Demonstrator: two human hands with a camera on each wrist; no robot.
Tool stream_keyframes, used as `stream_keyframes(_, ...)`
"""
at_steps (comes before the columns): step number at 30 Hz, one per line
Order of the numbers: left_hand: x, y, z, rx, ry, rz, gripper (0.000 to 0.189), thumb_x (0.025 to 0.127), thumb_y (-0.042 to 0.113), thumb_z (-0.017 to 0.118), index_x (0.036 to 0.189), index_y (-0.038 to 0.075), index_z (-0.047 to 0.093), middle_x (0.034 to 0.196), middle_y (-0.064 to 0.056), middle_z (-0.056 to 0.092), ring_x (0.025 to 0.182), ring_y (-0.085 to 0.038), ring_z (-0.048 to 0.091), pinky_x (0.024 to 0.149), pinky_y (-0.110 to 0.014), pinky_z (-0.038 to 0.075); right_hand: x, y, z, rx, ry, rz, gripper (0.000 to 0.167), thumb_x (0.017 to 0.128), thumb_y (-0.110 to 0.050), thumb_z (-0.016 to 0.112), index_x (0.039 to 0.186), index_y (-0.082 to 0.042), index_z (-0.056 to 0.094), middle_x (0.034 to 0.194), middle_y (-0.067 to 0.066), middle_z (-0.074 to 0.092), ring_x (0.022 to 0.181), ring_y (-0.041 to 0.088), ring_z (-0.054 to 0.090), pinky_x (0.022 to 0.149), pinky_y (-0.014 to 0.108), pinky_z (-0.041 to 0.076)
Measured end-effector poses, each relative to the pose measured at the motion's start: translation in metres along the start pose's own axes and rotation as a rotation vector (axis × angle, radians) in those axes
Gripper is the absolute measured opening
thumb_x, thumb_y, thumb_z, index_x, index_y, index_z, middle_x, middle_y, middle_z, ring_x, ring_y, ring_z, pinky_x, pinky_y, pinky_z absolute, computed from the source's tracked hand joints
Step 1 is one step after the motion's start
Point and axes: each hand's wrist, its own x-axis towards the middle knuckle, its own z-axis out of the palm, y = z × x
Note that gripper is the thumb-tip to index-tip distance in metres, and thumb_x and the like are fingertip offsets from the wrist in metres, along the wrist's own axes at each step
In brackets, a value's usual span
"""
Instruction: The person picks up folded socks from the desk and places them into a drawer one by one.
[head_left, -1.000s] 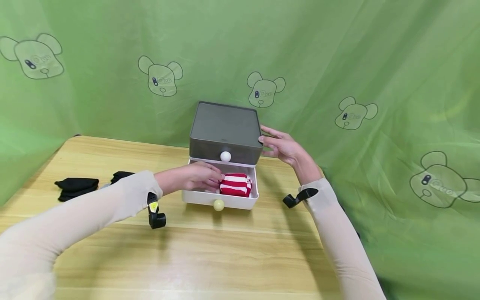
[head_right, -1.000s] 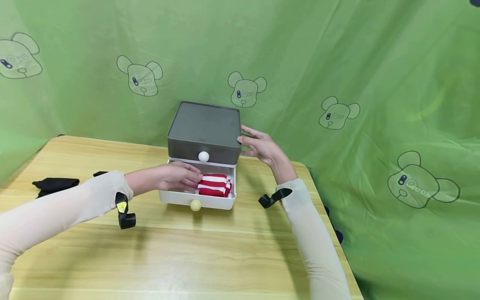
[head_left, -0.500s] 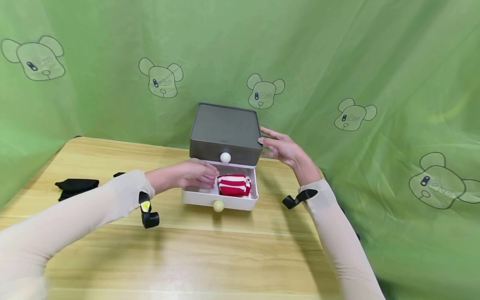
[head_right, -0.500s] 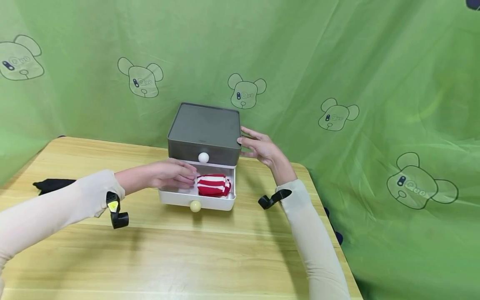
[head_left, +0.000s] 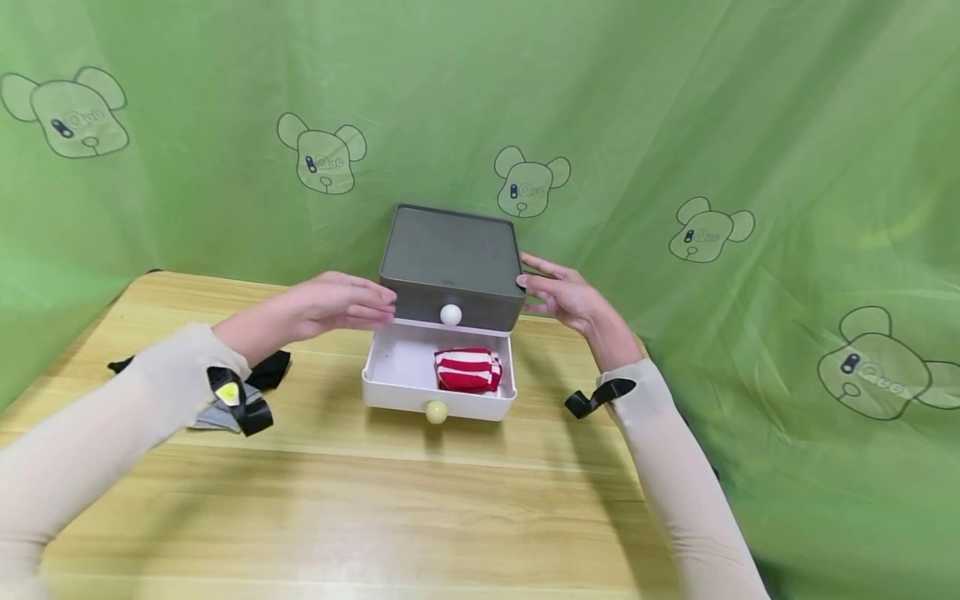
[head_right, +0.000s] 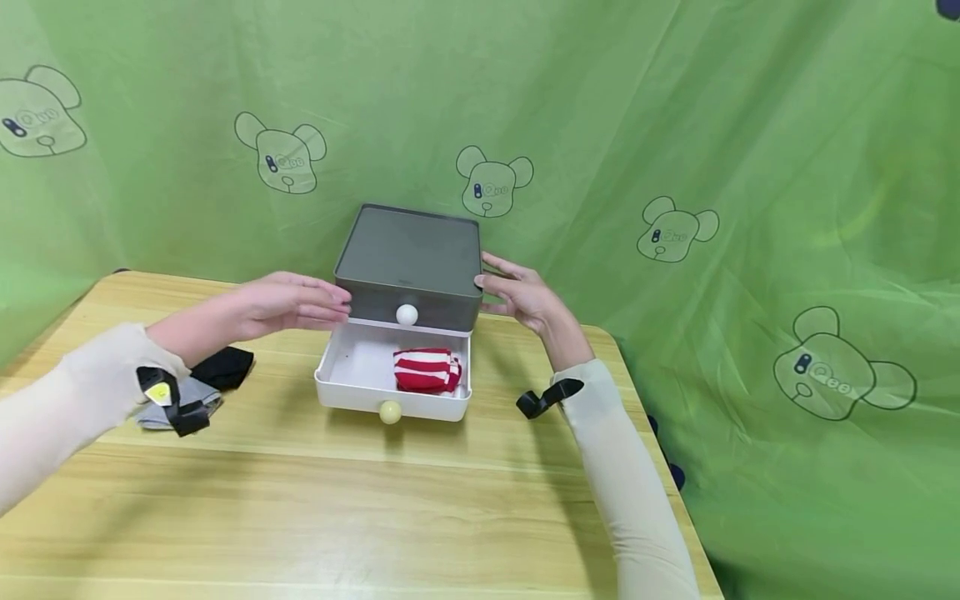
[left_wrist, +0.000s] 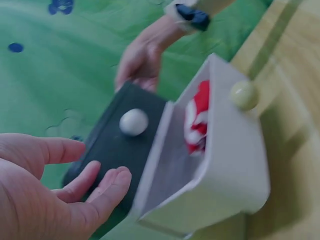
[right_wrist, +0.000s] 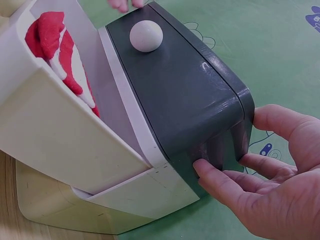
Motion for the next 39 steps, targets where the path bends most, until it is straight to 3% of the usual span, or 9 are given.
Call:
stream_keyframes(4, -0.007, 0.001, -0.025, 0.066, 0.056, 0.034, 0.050, 0.105, 0.013, 0.055, 0.147, -0.010, 0.041, 0.149, -0.027, 0.050, 0.124, -0.024, 0.064, 0.117, -0.043, 0.045, -0.001, -0.001, -0.001, 0.003, 0.001, -0.002, 0.068, 0.102, -0.005, 0.059, 0.161, -0.020, 0.028, 0.160, 0.018, 0.037, 0.123, 0.018, 0.060, 0.121, 0.051, 0.039)
stream_keyframes(6, -0.009, -0.002, -0.038, 0.114, 0.080, 0.037, 0.051, 0.105, 0.016, 0.055, 0.147, -0.008, 0.041, 0.149, -0.025, 0.051, 0.124, -0.023, 0.063, 0.116, -0.043, 0.045, -0.002, -0.002, -0.001, 0.006, 0.001, -0.002, 0.069, 0.101, -0.005, 0.059, 0.161, -0.020, 0.029, 0.160, 0.018, 0.038, 0.122, 0.018, 0.060, 0.120, 0.050, 0.040)
stream_keyframes(12, -0.010, -0.020, -0.079, 0.304, 0.125, 0.002, 0.052, 0.106, 0.021, 0.054, 0.149, -0.006, 0.040, 0.153, -0.028, 0.044, 0.140, -0.042, 0.049, 0.117, -0.049, 0.044, -0.002, -0.003, -0.002, 0.007, -0.005, -0.003, 0.070, 0.101, -0.006, 0.060, 0.161, -0.019, 0.028, 0.158, 0.017, 0.039, 0.122, 0.017, 0.061, 0.120, 0.050, 0.040)
stream_keyframes(19, -0.013, -0.045, -0.119, 0.478, 0.103, -0.092, 0.054, 0.107, 0.022, 0.049, 0.149, -0.009, 0.037, 0.155, -0.033, 0.040, 0.140, -0.047, 0.045, 0.117, -0.057, 0.041, -0.001, -0.004, -0.001, 0.007, 0.000, -0.005, 0.068, 0.102, -0.005, 0.058, 0.161, -0.020, 0.029, 0.157, 0.017, 0.040, 0.118, 0.015, 0.063, 0.117, 0.049, 0.043)
stream_keyframes(25, -0.018, -0.063, -0.148, 0.622, 0.075, -0.186, 0.056, 0.106, 0.025, 0.048, 0.146, -0.013, 0.036, 0.151, -0.036, 0.041, 0.140, -0.057, 0.037, 0.117, -0.066, 0.035, 0.000, -0.003, -0.001, 0.004, 0.002, 0.003, 0.068, 0.102, -0.005, 0.058, 0.161, -0.020, 0.029, 0.159, 0.018, 0.038, 0.140, 0.026, 0.050, 0.120, 0.050, 0.040)
stream_keyframes(32, -0.023, -0.080, -0.173, 0.652, 0.019, -0.299, 0.061, 0.105, 0.027, 0.052, 0.146, -0.015, 0.034, 0.153, -0.037, 0.038, 0.140, -0.059, 0.034, 0.115, -0.072, 0.030, 0.001, -0.003, 0.001, 0.004, -0.008, 0.006, 0.067, 0.103, -0.004, 0.055, 0.162, -0.020, 0.026, 0.162, 0.018, 0.034, 0.149, 0.032, 0.038, 0.121, 0.050, 0.038)
stream_keyframes(39, -0.026, -0.090, -0.178, 0.734, -0.051, -0.324, 0.063, 0.099, 0.027, 0.062, 0.142, -0.014, 0.041, 0.143, -0.033, 0.053, 0.134, -0.055, 0.046, 0.110, -0.075, 0.034, 0.001, 0.000, 0.000, 0.007, -0.003, 0.015, 0.068, 0.103, -0.005, 0.056, 0.162, -0.021, 0.027, 0.162, 0.018, 0.035, 0.148, 0.030, 0.040, 0.121, 0.050, 0.039)
